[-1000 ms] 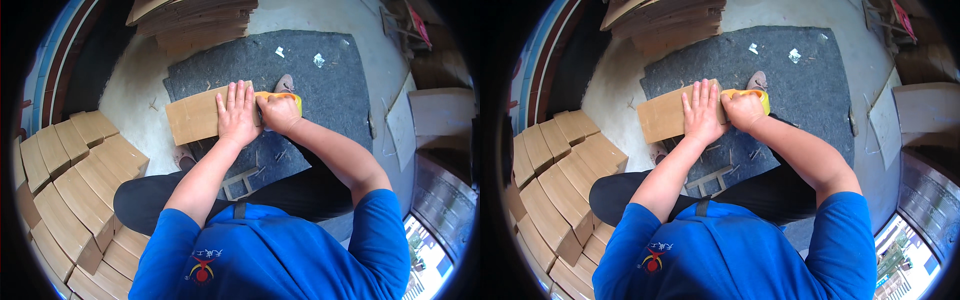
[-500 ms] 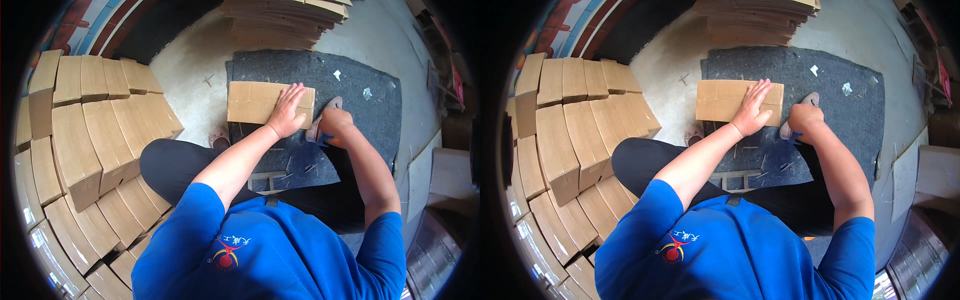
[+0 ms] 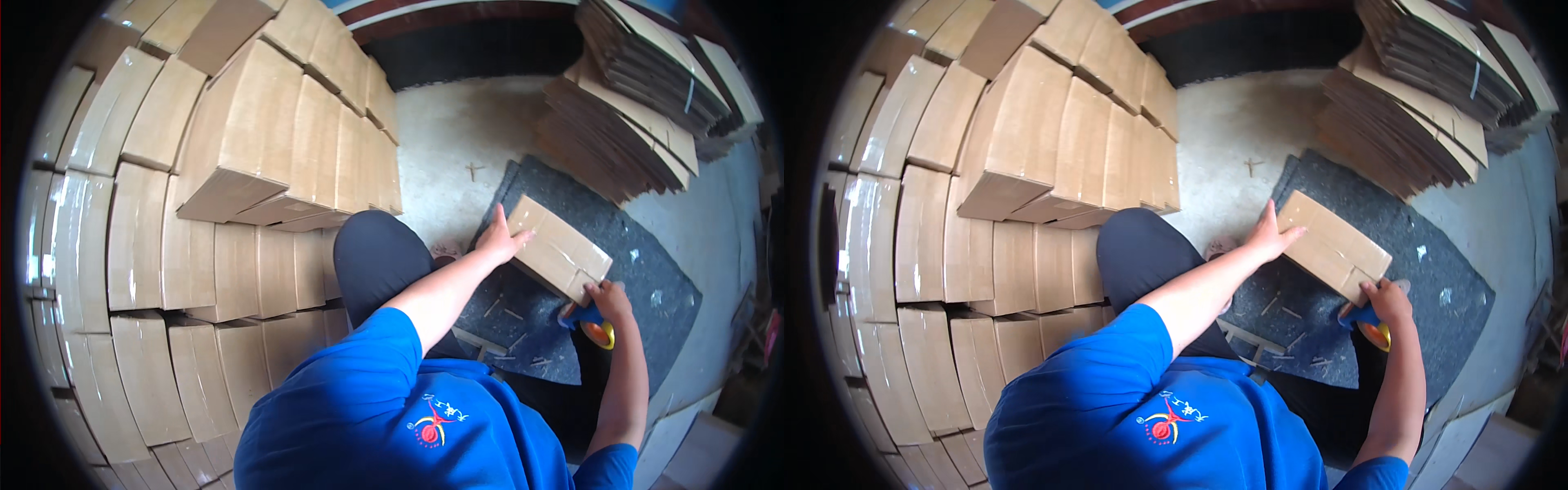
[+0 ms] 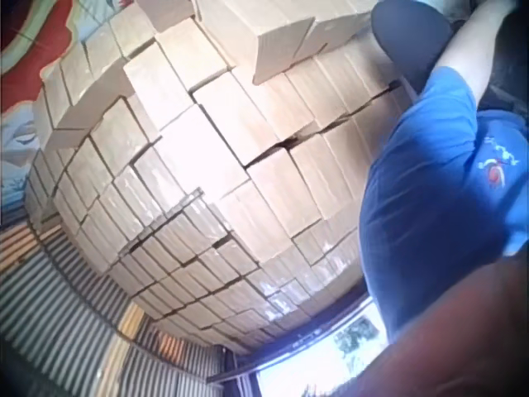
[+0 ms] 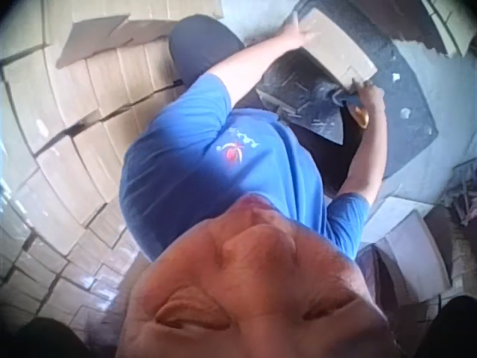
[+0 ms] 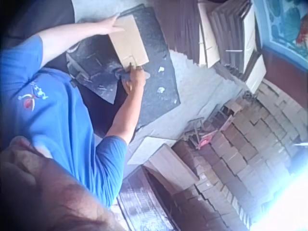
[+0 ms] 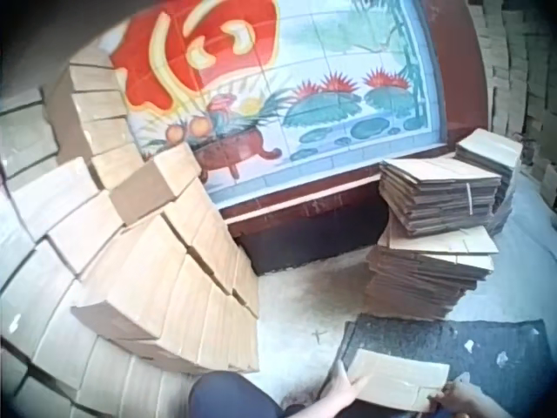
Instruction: Assemble and tape cardboard boxes for packaging.
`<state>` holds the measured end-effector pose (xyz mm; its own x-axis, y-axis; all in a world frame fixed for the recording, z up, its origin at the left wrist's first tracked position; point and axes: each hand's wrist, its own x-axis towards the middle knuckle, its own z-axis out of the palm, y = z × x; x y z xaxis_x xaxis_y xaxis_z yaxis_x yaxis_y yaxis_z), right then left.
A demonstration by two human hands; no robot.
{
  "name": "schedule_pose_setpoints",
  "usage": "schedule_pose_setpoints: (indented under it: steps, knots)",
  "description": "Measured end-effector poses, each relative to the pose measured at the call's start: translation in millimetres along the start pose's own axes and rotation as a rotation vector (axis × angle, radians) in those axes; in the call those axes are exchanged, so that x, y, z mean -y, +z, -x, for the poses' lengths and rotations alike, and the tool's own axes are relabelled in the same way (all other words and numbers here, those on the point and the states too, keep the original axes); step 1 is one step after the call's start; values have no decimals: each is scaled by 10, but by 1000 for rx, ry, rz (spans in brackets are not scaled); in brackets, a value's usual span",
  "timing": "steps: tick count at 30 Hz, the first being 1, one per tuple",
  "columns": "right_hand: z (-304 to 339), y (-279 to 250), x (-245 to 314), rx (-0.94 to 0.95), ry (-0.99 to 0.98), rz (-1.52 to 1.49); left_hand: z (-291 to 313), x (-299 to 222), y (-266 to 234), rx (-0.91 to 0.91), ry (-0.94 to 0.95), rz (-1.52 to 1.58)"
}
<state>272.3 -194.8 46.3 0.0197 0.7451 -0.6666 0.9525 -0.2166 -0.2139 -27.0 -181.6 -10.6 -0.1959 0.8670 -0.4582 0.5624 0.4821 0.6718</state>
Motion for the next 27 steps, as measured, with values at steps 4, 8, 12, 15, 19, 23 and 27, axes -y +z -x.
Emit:
schedule_pose_setpoints:
  steps: [4,8,12,15,19,23,27]
  knots:
    - [-111,117,-159,13,-79,-156,-204,211,-83,308,-5,448]
    - [-180,202,-35,-24,-135,-83,-91,311,-208,277,-90,491]
    - [212,-492,94,-89,-220,-160,365,-405,-755,160,122,584]
    - [558,-1077,470,-356,-439,-186,870,-847,-1383,-186,473,497]
    - [1026,-1759,1387,-608,-876,-433,1958,-1104,-2359,-633,1007,342]
    - [1458,-2312,2719,-736,-1088,-297,2721,-913,-2944,-949,1225,162]
    - [2107,-2359,4108,-931,-1099,-120,2799,-686,-3229,-1122,1180,229]
